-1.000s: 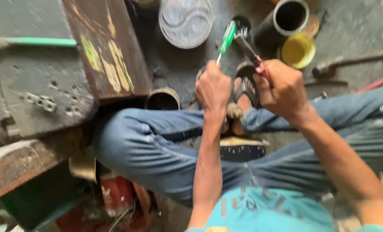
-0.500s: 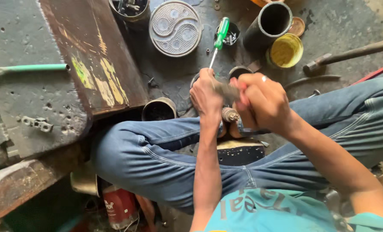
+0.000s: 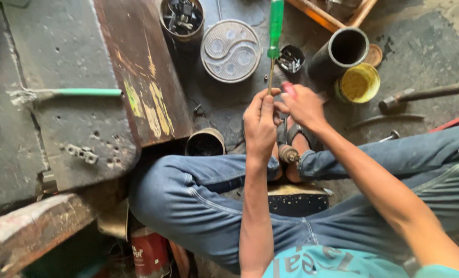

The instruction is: The person sits on the floor and uses pliers to remove small copper rings from a cylindrical electrical component. They then use a hammer to tap a metal pin into the component and a screwdriver to adjust internal parts.

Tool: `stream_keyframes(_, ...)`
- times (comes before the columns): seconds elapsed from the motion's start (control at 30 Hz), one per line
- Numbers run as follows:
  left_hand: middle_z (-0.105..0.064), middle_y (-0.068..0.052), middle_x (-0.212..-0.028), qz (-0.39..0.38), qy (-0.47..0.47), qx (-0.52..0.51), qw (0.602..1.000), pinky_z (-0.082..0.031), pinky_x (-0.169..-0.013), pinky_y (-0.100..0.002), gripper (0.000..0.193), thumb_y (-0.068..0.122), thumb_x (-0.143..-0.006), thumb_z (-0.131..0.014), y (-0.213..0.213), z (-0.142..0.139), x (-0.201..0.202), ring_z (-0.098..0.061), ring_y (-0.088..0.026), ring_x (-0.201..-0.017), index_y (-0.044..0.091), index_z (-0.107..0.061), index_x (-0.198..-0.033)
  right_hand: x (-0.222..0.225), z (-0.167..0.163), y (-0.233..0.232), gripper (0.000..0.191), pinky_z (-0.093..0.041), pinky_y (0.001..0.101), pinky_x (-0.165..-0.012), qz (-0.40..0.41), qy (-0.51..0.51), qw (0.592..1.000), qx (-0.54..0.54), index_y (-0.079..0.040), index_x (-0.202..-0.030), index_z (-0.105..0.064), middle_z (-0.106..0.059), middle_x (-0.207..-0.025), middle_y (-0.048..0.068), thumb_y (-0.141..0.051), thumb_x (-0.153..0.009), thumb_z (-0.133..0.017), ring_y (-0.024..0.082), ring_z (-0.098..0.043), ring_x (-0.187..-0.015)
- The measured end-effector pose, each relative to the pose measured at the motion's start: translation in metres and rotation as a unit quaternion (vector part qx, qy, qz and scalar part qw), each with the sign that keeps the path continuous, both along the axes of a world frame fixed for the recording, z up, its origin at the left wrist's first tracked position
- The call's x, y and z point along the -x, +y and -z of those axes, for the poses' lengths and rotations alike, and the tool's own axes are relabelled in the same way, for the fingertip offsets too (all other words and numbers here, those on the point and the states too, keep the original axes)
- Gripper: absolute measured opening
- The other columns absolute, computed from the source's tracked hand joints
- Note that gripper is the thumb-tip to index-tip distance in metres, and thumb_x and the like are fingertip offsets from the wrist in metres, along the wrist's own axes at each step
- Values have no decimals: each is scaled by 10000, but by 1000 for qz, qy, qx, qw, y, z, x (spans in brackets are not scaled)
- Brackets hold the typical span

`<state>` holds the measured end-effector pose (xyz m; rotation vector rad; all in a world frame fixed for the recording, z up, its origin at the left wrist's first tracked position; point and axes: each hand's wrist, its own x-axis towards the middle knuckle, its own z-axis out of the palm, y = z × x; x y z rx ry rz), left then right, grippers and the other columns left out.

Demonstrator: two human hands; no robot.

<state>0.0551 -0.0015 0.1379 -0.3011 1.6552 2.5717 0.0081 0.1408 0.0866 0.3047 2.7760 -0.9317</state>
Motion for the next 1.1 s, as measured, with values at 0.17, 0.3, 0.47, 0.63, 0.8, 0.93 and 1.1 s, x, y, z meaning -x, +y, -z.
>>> stream_keyframes(0.17, -643, -3, -837, 13, 1, -31, 999, -420, -590, -191, 321, 144, -1110, -497, -6, -7, -3, -485, -22, -661, -9, -627, -1360, 67, 25, -74, 456, -515, 464, -858, -51, 27, 988, 146, -32, -1124, -671, -700, -1039, 201, -383, -852, -773, 402, -652, -1007)
stream_keyframes(0.3, -686, -23, -858, 31, -10, -85, 996, -439, -625, -185, 321, 152, -1109, -490, -6, -9, 1, -532, -22, -690, -4, -587, -1372, 94, 13, -82, 467, -527, 439, -882, -90, 105, 987, 86, -8, -1124, -657, -641, -1150, 239, -335, -822, -797, 372, -664, -1042)
stream_keyframes(0.47, -710, -45, -825, 23, -40, 59, 997, -493, -643, -216, 276, 122, -1083, -489, 2, -3, 5, -578, -39, -699, -2, -643, -1275, 90, -65, -10, 497, -520, 438, -821, -126, 349, 924, 90, -4, -1323, -524, -507, -1358, 215, -170, -897, -719, 355, -574, -1061)
stream_keyframes(0.63, -729, -69, -822, 87, -23, 125, 988, -533, -679, -247, 234, 86, -1061, -502, 13, 0, -3, -642, -74, -728, -5, -678, -1185, 71, -155, 53, 342, -491, 447, -1000, -463, 479, 694, -274, -182, -1092, -707, -605, -1303, 86, -129, -755, -713, 286, -593, -1190)
stream_keyframes(0.8, -730, -128, -890, 83, 17, 95, 992, -560, -756, -274, 189, 83, -1086, -503, 1, -13, -11, -672, -122, -802, -25, -657, -1100, 54, -188, 103, 141, -482, 371, -1051, -387, 443, 699, -406, -114, -1100, -676, -717, -1116, 46, -166, -1033, -788, 214, -664, -1148)
stream_keyframes(0.93, -734, -205, -1139, 70, 8, -113, 991, -510, -876, -308, 153, 140, -1131, -480, -5, -28, -15, -653, -189, -987, 22, -554, -1194, 21, -186, 121, 232, -528, 403, -869, -232, 295, 918, -131, -87, -1190, -660, -707, -1038, 72, -87, -981, -760, 233, -677, -950)
stream_keyframes(1.1, -662, -290, -1318, 55, 65, -208, 974, -462, -1103, -352, 156, 173, -1154, -454, 12, -40, -20, -637, -270, -1280, 56, -457, -1257, -48, -147, 85, 466, -537, 320, -696, -110, 76, 977, 169, -68, -1344, -616, -671, -1001, 90, -138, -905, -757, 140, -643, -819)
